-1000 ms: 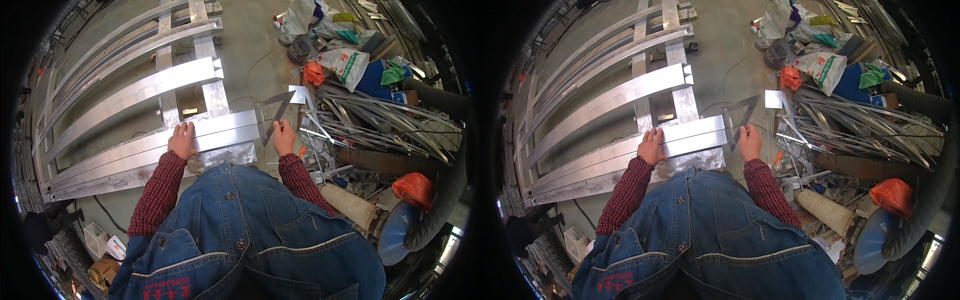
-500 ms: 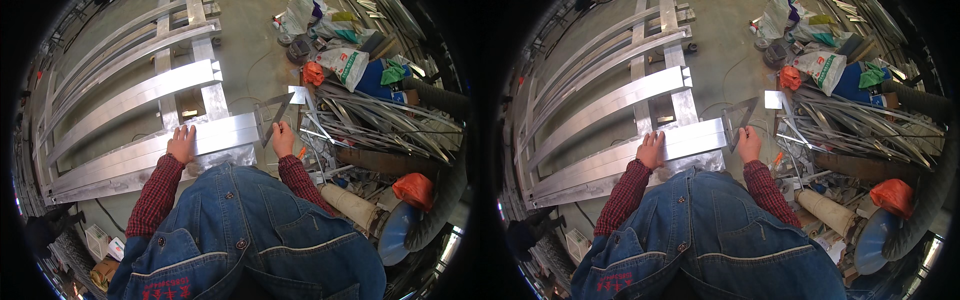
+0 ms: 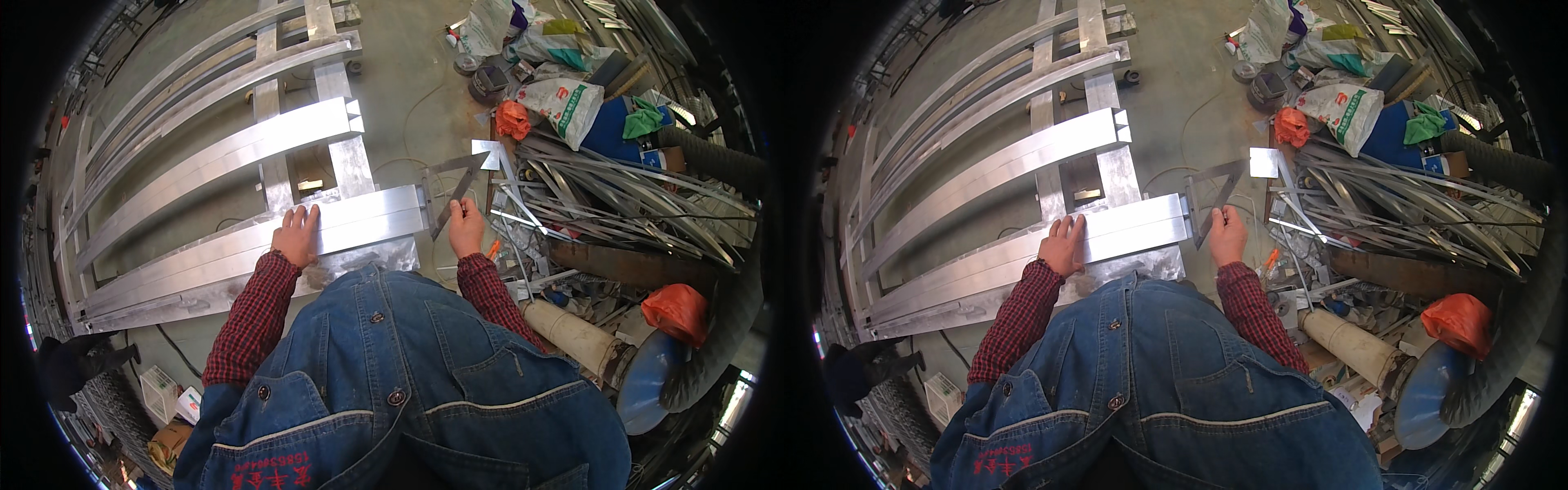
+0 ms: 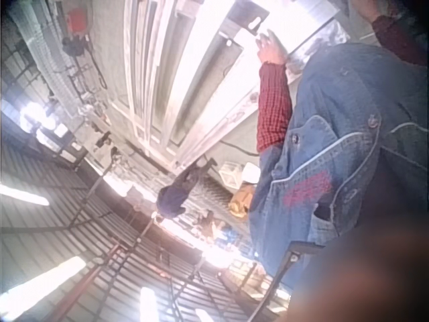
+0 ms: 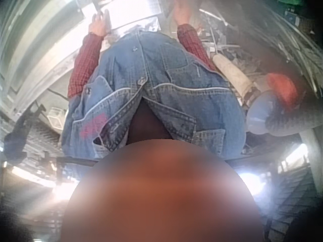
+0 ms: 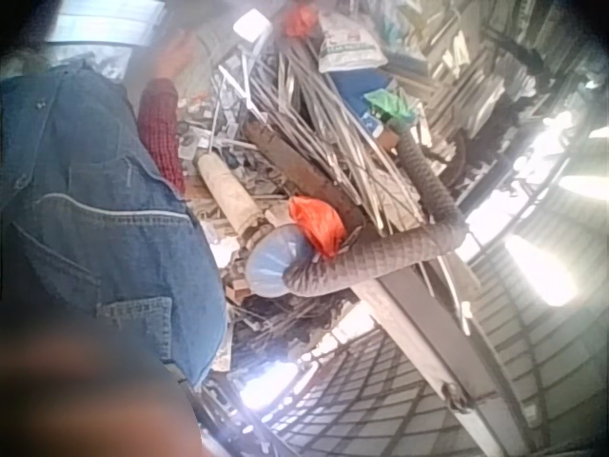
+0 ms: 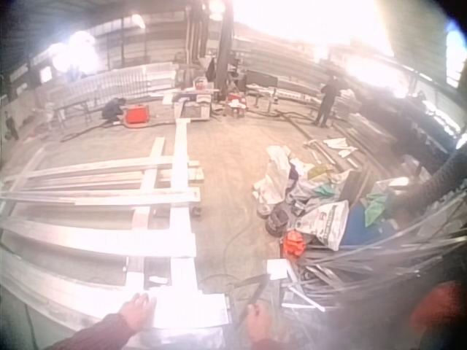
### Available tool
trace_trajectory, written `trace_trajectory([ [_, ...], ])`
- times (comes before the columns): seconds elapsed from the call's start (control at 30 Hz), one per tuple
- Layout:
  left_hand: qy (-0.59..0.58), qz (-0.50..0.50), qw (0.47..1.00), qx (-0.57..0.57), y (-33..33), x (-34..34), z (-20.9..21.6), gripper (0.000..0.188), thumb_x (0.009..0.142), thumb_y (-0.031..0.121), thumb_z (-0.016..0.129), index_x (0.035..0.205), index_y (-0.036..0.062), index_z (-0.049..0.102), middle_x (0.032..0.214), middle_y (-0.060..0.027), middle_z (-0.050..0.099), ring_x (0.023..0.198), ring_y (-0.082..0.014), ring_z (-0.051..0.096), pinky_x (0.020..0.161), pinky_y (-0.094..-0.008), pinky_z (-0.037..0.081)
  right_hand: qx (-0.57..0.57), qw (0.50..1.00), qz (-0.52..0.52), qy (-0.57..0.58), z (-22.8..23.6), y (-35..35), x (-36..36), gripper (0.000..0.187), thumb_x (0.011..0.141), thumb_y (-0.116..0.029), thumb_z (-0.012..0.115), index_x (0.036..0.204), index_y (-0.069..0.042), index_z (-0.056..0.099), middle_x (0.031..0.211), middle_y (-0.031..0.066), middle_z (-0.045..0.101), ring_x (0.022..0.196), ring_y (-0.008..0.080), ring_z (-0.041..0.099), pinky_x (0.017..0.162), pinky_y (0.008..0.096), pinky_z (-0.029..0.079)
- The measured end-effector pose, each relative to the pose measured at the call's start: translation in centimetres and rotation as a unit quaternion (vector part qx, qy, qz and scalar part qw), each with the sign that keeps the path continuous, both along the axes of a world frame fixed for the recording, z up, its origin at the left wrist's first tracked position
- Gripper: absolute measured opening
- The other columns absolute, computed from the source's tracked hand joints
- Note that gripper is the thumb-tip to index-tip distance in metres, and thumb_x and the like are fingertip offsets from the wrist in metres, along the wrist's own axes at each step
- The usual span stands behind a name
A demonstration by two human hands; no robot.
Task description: The person positions a metal bar on a frame and marks it with a pen. Then the person uses a set square to draw perpendicular lines on the frame. The marked frame remains on the workbench.
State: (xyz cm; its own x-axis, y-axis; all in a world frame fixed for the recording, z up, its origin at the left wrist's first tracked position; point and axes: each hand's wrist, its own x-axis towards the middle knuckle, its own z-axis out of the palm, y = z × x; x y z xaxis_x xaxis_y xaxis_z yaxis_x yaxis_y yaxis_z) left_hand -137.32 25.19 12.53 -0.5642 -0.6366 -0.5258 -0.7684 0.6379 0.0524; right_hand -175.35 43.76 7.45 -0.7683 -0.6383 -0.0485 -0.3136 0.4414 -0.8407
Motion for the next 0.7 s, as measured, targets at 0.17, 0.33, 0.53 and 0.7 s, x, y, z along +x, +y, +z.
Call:
trace_trajectory([
  [0.17,-0.012,-0.003,1.0,0.005,-0.2,-0.1,-0.2,0.151,0.065,0.04,0.11,0.184,0.0208,0.019,0.18,-0.0218,0.039,0.164,-0.0503,0.042,0.121,-0.058,0.057,0.017,1.0,0.014,-0.016,-0.3,0.2,0.0,0.026,0.111,-0.027,0.074,0.112,-0.001,0.074,0.084,0.0138,0.072,0.075,0.0242,0.068,0.073,0.0407,0.055],
  [0.33,0.01,-0.008,1.0,-0.006,0.0,0.1,-0.2,0.143,0.068,0.036,0.109,0.181,0.0196,0.024,0.178,-0.0187,0.042,0.164,-0.0479,0.043,0.118,-0.0574,0.059,-0.007,1.0,0.013,-0.018,-1.4,0.7,-0.6,0.027,0.111,-0.027,0.074,0.112,0.0,0.072,0.083,0.011,0.069,0.074,0.0213,0.065,0.072,0.0397,0.053],
  [0.53,0.011,-0.003,1.0,0.001,-0.1,0.1,0.0,0.149,0.065,0.04,0.11,0.183,0.0197,0.021,0.179,-0.02,0.041,0.165,-0.0485,0.042,0.122,-0.0576,0.056,-0.037,0.995,-0.003,-0.097,-2.2,0.8,-1.4,0.024,0.113,-0.025,0.073,0.109,-0.001,0.073,0.087,0.005,0.07,0.071,0.0175,0.061,0.067,0.0366,0.049],
  [0.7,0.098,0.0,0.995,-0.026,1.2,-1.6,1.2,0.134,0.079,0.046,0.104,0.182,0.0089,0.026,0.183,-0.0248,0.036,0.167,-0.0465,0.04,0.127,-0.0543,0.051,-0.087,0.905,0.007,-0.415,1.1,1.5,-2.1,0.015,0.116,-0.024,0.072,0.11,-0.012,0.07,0.084,-0.005,0.061,0.066,0.0079,0.053,0.057,0.0273,0.039],
])
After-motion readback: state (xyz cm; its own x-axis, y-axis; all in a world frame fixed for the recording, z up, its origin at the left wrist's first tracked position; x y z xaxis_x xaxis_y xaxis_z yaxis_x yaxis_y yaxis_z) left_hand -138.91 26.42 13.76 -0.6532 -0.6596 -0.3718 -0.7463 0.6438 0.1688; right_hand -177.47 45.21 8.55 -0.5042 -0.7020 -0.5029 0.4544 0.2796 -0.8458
